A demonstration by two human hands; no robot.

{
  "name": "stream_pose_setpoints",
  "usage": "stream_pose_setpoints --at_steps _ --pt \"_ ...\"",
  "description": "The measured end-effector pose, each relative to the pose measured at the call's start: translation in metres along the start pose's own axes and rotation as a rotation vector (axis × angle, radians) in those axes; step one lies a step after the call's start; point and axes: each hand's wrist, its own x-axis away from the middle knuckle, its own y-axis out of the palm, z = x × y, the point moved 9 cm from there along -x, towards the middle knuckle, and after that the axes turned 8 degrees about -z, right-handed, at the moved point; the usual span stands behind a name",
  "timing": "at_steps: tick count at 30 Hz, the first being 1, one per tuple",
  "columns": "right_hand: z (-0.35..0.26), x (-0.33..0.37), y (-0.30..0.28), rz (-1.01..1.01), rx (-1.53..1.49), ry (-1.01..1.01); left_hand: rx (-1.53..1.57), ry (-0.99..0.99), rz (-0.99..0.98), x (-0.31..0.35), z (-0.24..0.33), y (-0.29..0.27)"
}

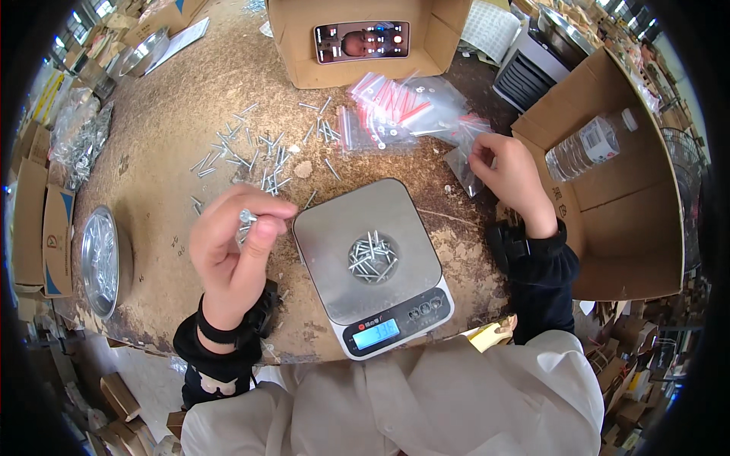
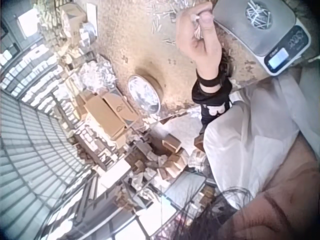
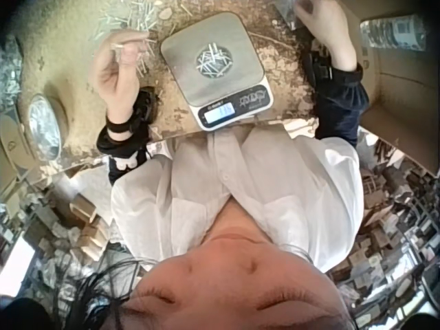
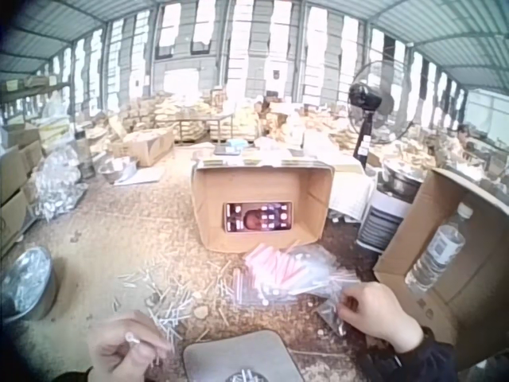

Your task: The person weighs small metal screws on a digital scale and places them into small plastic bags. They repeatedly gather screws from a pile on the table, place them on the scale, and transfer them into bags.

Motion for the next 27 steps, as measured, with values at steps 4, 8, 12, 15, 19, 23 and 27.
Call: stream_pose_setpoints --at_steps 4,8,12,15,19,23,27 --pt "-0.006 0.001 -0.005 0.024 -0.009 -0.021 -0.079 -0.045 0.094 -0.001 -0.007 -0.019" --pt "-0.019 0.000 -0.014 0.058 -0.082 -0.016 -0.112 -0.226 0.202 -0.001 -0.036 -0.036" --pt "-0.047 0.008 -0.029 0.127 -0.408 -0.237 -0.524 -0.128 0.077 -0.014 -0.027 -0.033" --pt "-0.079 0.021 -0.030 0.065 -0.536 -0.361 -0.599 -0.048 0.042 -0.016 -0.016 -0.022" --pt "-0.119 0.039 -0.027 -0.024 -0.783 -0.545 -0.303 -0.030 -0.175 -0.012 0.002 0.004" --pt "-0.155 0.055 -0.016 -0.197 -0.931 -0.704 -0.167 0.108 -0.487 -0.004 0.036 0.051" --pt "-0.169 0.062 -0.017 -0.234 -0.948 -0.753 -0.191 0.227 -0.503 0.014 0.045 0.063"
